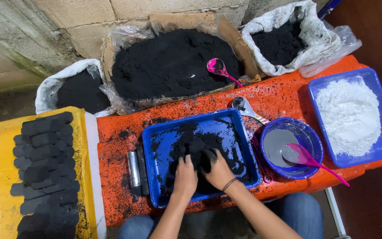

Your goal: Kneading a black mixture, likely charcoal paste, in a blue tray using both hands to ensure a consistent texture.

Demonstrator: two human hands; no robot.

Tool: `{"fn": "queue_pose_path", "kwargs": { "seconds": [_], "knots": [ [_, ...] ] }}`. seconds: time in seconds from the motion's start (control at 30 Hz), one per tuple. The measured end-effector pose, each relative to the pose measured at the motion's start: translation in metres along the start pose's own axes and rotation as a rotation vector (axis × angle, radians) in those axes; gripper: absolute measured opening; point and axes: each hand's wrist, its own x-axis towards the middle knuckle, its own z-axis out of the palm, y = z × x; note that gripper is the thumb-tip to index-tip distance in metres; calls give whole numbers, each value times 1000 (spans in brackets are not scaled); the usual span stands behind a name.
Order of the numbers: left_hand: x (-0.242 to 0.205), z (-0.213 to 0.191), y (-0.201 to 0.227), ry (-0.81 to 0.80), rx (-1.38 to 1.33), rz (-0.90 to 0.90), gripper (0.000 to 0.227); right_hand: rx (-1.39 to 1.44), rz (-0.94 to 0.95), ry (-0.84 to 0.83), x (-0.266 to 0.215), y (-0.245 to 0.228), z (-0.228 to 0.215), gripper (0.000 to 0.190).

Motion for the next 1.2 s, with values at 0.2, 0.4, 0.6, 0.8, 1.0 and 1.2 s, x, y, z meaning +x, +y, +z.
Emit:
{"fn": "queue_pose_path", "kwargs": {
  "seconds": [0.2, 0.4, 0.6, 0.8, 1.0, 1.2],
  "knots": [
    [-10, -47, 11, -228, 60, -213, 76, -496, 63, -490, -9, -11, -36, 138],
    [-13, -55, 23, -346, 359, -276, 118, -601, -60, -548, 25, -14, -22, 127],
    [4, -52, 5, -391, 193, 15, 93, -766, -233, -672, 61, -22, -17, 109],
    [21, -27, -26, -141, -87, 202, 72, -495, -314, -444, 60, 58, 30, 71],
    [23, -1, -26, -103, 178, 218, 67, -850, -242, -553, 48, 83, 53, 60],
    [22, -8, -30, -216, 472, 267, 61, -787, -106, -492, 36, 79, 55, 57]
  ]
}}
